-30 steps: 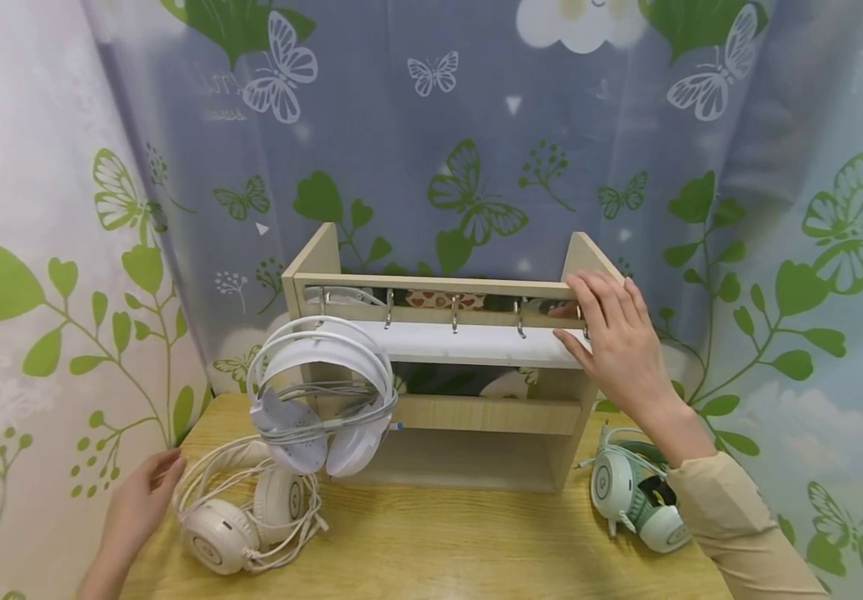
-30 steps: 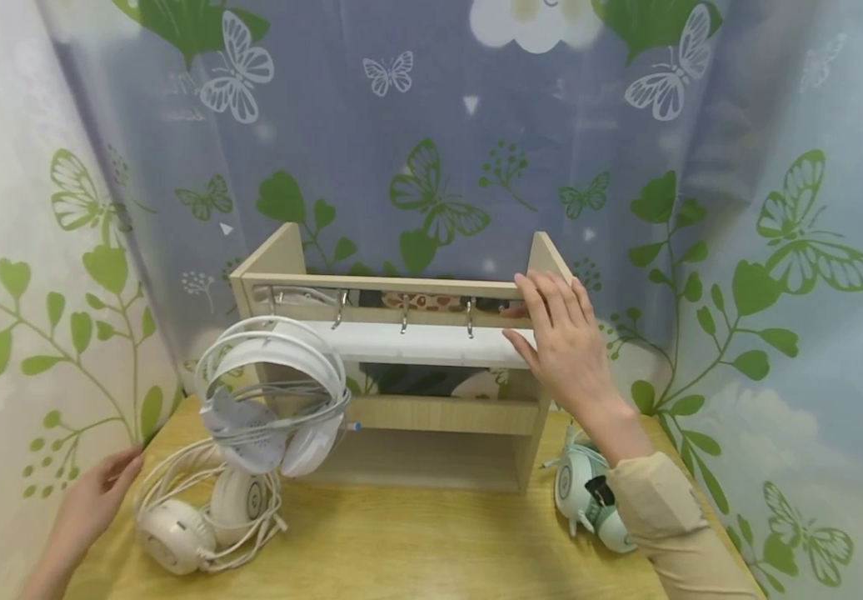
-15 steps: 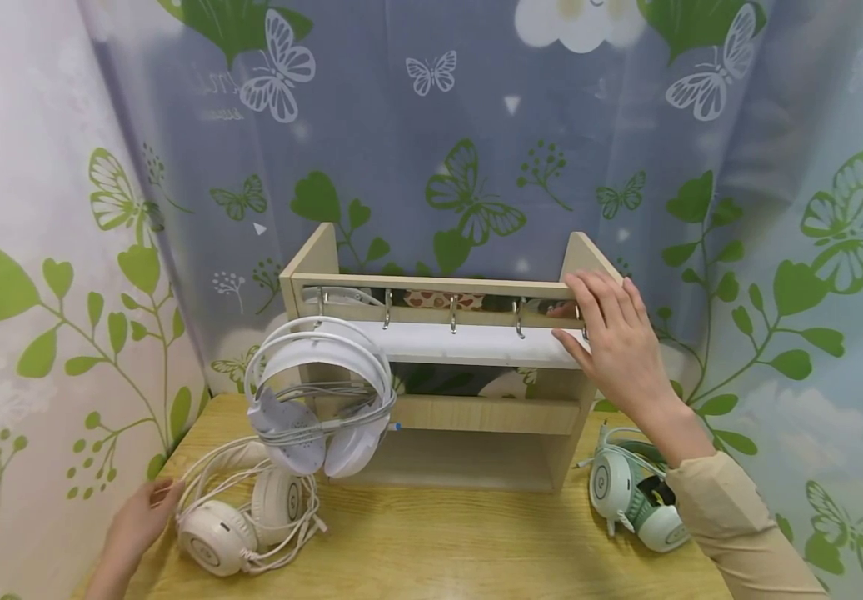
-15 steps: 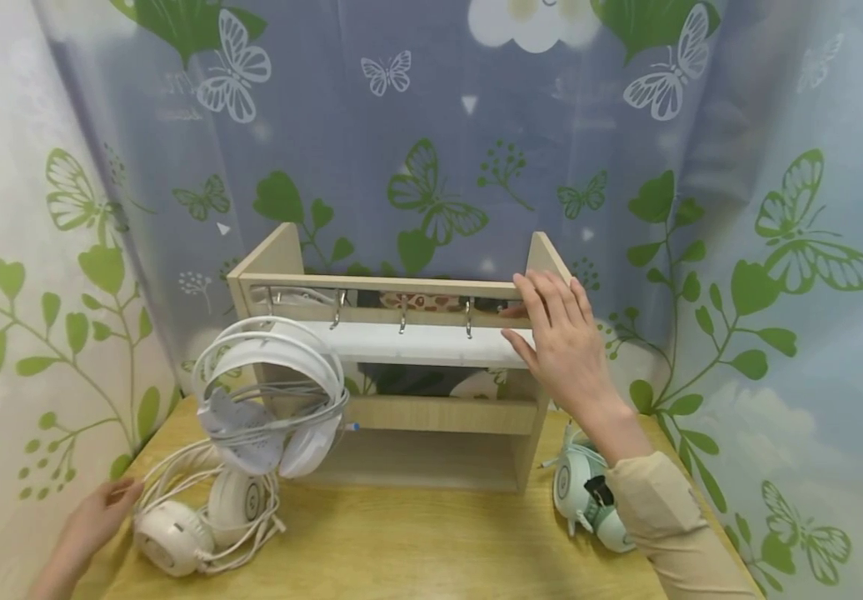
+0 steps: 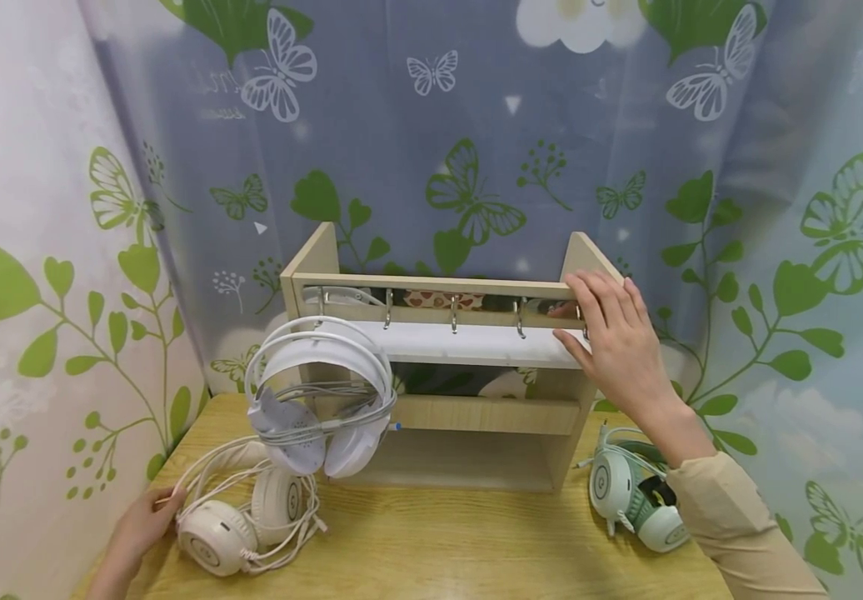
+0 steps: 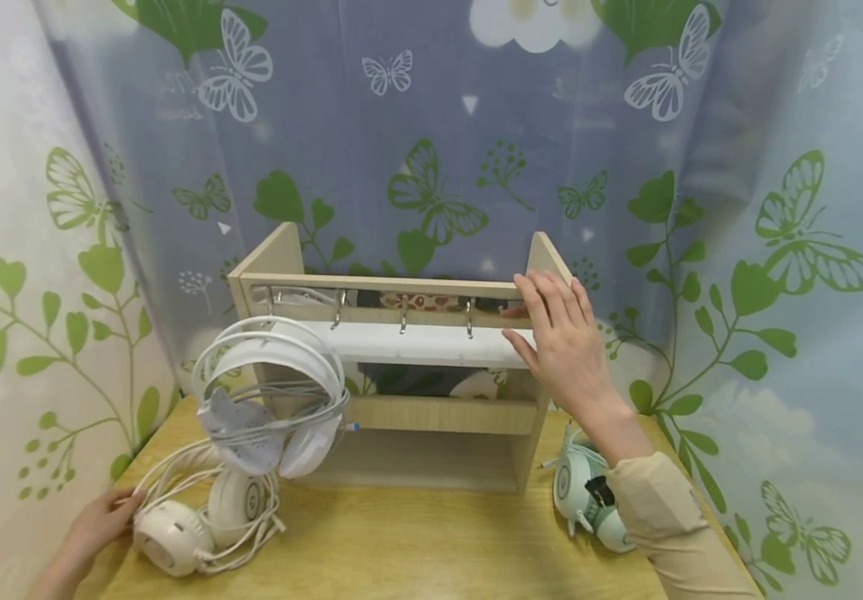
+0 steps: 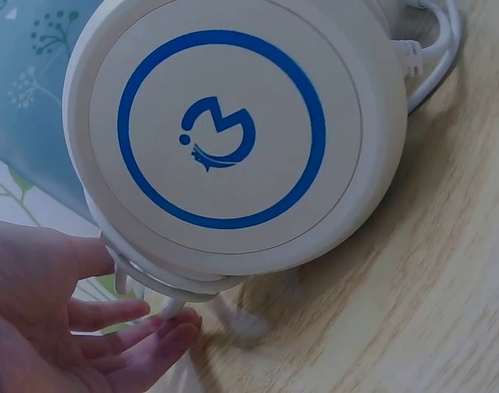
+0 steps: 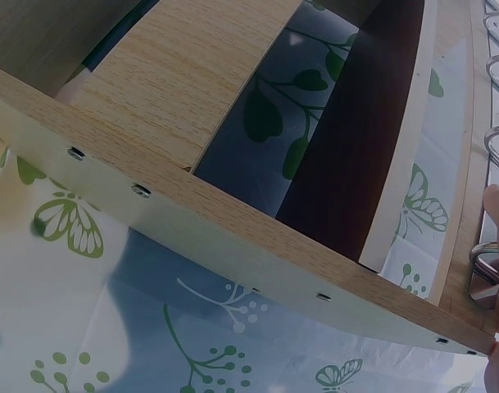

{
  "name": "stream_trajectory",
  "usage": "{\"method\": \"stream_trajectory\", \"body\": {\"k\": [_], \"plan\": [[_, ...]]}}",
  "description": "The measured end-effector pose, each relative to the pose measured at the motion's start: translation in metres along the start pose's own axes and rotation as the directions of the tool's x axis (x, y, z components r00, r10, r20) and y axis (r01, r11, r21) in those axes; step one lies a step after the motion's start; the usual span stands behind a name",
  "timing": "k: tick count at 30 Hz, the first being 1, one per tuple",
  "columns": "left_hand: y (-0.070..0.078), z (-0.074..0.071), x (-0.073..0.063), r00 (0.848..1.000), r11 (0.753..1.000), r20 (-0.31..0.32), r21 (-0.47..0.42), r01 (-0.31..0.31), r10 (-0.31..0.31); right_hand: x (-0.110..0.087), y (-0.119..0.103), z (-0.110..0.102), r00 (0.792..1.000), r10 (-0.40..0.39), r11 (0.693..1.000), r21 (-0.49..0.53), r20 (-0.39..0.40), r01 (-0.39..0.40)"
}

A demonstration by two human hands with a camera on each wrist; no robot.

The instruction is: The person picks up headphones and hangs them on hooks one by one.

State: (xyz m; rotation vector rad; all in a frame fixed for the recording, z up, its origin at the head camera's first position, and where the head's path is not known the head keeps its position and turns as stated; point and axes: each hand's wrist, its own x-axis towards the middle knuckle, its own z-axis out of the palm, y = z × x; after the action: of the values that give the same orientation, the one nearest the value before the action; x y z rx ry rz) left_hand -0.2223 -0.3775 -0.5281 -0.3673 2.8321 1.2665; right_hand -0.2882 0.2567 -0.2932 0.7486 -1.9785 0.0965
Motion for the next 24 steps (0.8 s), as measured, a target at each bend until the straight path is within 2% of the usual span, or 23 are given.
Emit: {"method": "stream_trajectory", "body": {"k": [7, 11, 16, 24], "plan": [[-0.011, 0.0, 0.007, 0.999, 0.992, 0.013, -0.125, 0.033, -0.031, -0.002, 0.002, 0.0, 0.999, 0.009, 1.0, -0.005, 0.045, -0.009], [-0.014, -0.001, 0.01, 0.998, 0.981, 0.041, -0.184, 0.055, -0.048, -0.002, 0.003, 0.0, 0.999, 0.004, 1.0, -0.003, 0.034, -0.003], [-0.015, -0.001, 0.01, 0.993, 0.951, 0.088, -0.289, 0.107, -0.085, -0.001, 0.003, 0.0, 0.999, -0.002, 1.0, -0.007, 0.033, 0.002], [-0.009, -0.001, 0.005, 0.985, 0.889, 0.094, -0.425, 0.171, -0.145, -0.001, 0.002, 0.0, 1.0, -0.001, 1.0, 0.0, 0.011, 0.001]]}}
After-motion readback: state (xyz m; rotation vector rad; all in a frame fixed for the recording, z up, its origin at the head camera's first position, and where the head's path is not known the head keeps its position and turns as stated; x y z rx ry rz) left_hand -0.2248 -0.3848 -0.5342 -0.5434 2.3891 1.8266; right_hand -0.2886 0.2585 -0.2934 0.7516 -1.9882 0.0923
